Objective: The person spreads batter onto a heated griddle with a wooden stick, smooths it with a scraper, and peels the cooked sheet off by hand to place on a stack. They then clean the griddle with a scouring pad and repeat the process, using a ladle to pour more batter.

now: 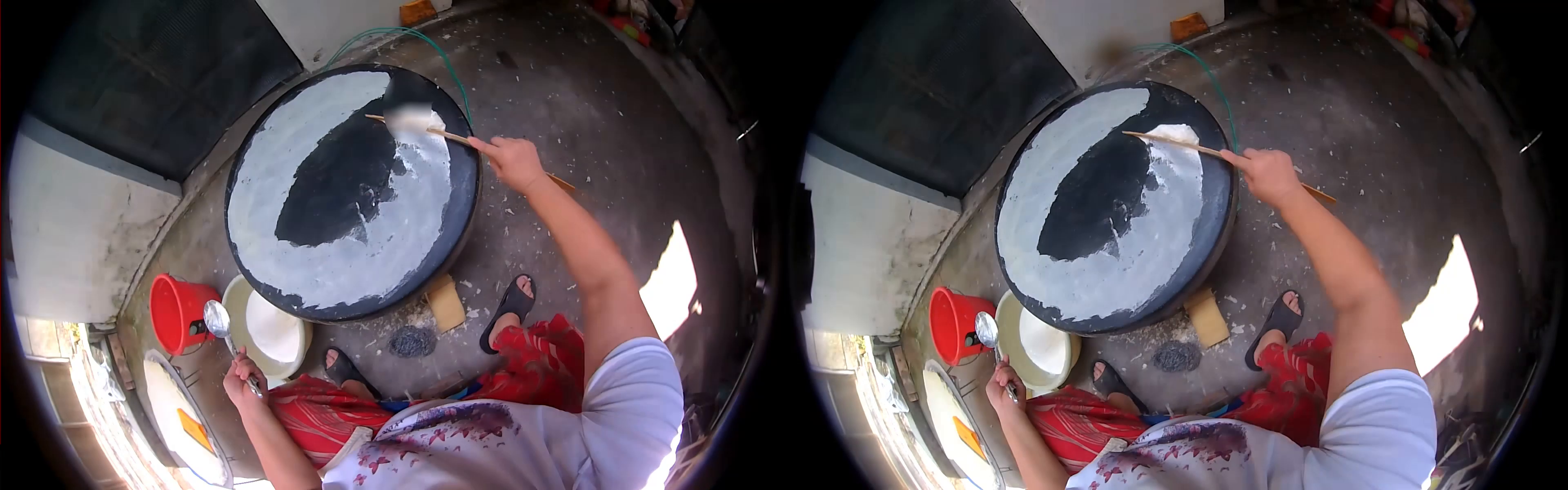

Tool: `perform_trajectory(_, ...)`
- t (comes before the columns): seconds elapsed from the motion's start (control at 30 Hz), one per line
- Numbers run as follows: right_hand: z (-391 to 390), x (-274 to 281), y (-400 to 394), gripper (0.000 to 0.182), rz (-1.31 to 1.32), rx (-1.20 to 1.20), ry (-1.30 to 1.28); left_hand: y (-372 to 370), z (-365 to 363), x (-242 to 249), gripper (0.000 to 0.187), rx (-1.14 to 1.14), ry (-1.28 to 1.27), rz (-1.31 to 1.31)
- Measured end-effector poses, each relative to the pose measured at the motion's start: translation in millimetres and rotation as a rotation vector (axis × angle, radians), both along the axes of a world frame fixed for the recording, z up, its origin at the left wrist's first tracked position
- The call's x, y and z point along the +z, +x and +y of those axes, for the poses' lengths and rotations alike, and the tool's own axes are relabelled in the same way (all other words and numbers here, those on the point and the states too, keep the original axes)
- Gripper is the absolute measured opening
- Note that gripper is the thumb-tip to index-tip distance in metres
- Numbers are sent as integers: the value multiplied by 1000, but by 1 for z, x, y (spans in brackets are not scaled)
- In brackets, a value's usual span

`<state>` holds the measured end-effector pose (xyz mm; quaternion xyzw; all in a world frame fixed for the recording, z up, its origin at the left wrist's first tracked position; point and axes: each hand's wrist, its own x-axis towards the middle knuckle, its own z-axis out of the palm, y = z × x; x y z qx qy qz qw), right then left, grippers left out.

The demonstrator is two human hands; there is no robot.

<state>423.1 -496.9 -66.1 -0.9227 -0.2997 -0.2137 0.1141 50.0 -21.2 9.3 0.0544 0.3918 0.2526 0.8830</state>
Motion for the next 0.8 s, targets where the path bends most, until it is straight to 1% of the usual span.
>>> perform_trajectory(0.03,16,2,2,49,0,1,0,2,0,-1,27,18,-5,33)
perform_trajectory(0.1,42,3,-1,47,353,-134,342,8,0,2,27,32,-6,64)
perform_trajectory(0.13,36,4,-12,44,405,-60,315,10,-5,5,27,22,-32,58)
perform_trajectory(0.17,19,6,-17,44,401,-62,314,11,-7,6,27,12,-61,53)
perform_trajectory(0.23,-13,8,-19,45,311,75,52,12,-4,4,27,-11,-73,27)
perform_trajectory(0.27,-11,7,-8,45,310,77,53,13,-7,6,27,-14,-67,32)
perform_trajectory(0.33,-9,6,22,49,131,-61,-68,14,-8,8,27,-24,-55,47)
perform_trajectory(0.43,47,9,41,53,137,-141,-67,19,-9,6,28,-24,-69,28)
perform_trajectory(0.47,46,8,38,53,135,-141,-68,19,-9,5,28,-15,-76,48)
perform_trajectory(0.53,38,6,23,56,292,131,207,18,-6,2,29,-5,-87,61)
perform_trajectory(0.57,18,6,22,56,284,136,203,16,-5,2,29,-33,-95,54)
perform_trajectory(0.63,-29,4,24,57,205,-28,-156,16,-7,3,30,-54,-105,42)
perform_trajectory(0.67,-27,3,31,57,203,-29,-156,17,-9,5,30,-52,-93,42)
perform_trajectory(0.73,-18,0,53,56,166,-221,-150,23,-13,9,30,-58,-74,43)
perform_trajectory(0.8,37,-10,75,51,104,-192,-81,29,-18,14,26,-27,-76,14)
